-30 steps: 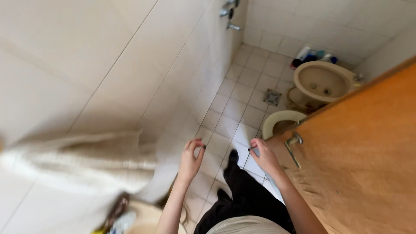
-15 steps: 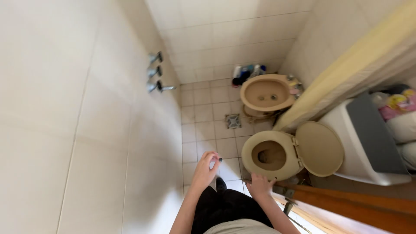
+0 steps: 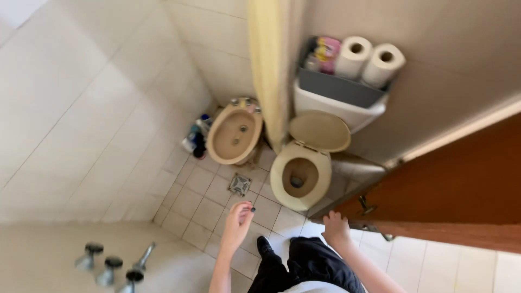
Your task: Cleaning a toilet, bidet, and mopping the bathroom floor.
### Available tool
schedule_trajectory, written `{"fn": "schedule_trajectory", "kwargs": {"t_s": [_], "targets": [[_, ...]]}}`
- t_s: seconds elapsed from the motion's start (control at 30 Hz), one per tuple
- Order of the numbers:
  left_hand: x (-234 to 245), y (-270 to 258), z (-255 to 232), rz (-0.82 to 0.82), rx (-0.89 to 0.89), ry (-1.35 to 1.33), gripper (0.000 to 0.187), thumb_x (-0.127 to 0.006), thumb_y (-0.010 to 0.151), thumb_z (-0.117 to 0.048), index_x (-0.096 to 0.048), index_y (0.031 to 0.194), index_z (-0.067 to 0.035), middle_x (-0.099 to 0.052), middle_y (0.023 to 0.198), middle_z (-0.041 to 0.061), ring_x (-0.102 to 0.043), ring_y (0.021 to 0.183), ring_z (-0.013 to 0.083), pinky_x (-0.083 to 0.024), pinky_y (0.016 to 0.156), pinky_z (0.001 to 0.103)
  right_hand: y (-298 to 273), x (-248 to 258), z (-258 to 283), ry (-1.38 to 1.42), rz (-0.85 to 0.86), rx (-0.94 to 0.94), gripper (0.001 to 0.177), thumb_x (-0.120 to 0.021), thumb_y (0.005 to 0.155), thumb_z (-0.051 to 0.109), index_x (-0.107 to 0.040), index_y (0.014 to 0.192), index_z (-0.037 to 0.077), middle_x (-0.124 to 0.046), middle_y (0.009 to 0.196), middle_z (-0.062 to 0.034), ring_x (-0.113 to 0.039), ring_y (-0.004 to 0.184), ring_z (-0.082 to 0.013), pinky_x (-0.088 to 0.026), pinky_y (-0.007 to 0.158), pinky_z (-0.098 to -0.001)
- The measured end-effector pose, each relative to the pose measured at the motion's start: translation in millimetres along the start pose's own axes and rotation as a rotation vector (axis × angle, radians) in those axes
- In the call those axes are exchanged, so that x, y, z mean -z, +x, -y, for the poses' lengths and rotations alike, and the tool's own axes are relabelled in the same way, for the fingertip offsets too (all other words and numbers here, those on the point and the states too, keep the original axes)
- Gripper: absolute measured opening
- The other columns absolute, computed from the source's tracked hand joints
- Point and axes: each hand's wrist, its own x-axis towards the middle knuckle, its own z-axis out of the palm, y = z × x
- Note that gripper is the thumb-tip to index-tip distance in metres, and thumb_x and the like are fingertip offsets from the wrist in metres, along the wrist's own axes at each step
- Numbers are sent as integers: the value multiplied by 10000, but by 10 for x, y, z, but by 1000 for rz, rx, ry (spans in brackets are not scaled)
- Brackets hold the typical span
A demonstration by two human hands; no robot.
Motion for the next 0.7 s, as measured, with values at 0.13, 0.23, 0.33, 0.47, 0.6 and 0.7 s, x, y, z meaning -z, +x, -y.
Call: {"fn": "schedule_trajectory", "kwargs": {"t_s": [0.13,0.23,0.33,0.47,0.6,0.7], "targets": [[116,359,346,115,-71,-36,228,-681,924,-112,-646,1122,-4,-664,1224,83,-747,1023,234,-601,851,308,-158,97,35,186,39,-139,564,-657,960,476,-510,1366,113,-466,1419,-108,-439,1369,-301,-448,1086,-431],[71,502,468,187,-108,-36,217,-661,942,-100,-643,1128,11,-663,1228,97,-738,1013,207,-590,867,294,-218,476,-2,466,-73,-114,456,-687,934,418,-562,1257,122,-527,1310,-95,-546,1256,-295,-529,974,-454],[-19,553,514,213,53,-80,214,-596,1064,-155,-669,1204,-10,-723,1052,180,-688,911,194,-534,796,306,-105,1347,-133,730,-438,-113,272,-695,902,325,-653,1107,150,-604,1175,-94,-654,1083,-321,-546,909,-473],[-157,615,295,195,-104,-24,102,-577,1006,-41,-640,1079,-8,-670,1161,121,-733,912,184,-590,819,301,752,2424,-735,829,-1128,-120,348,-725,884,198,-628,1188,58,-619,1244,-155,-634,1145,-353,-528,978,-464],[-289,708,379,168,-231,-7,281,-616,800,130,-603,1024,-38,-612,1258,93,-721,967,191,-594,835,302,1654,3582,-1470,657,-1491,-117,548,-783,826,108,-583,1329,23,-574,1373,-171,-497,1308,-368,-395,1105,-503],[-485,953,722,166,-207,-76,285,-682,777,140,-649,990,-46,-616,1244,95,-704,1080,208,-608,878,315,2291,4019,-1863,409,-1433,-194,698,-850,631,165,-606,1260,-12,-591,1304,-196,-486,1262,-393,-337,1046,-567]]}}
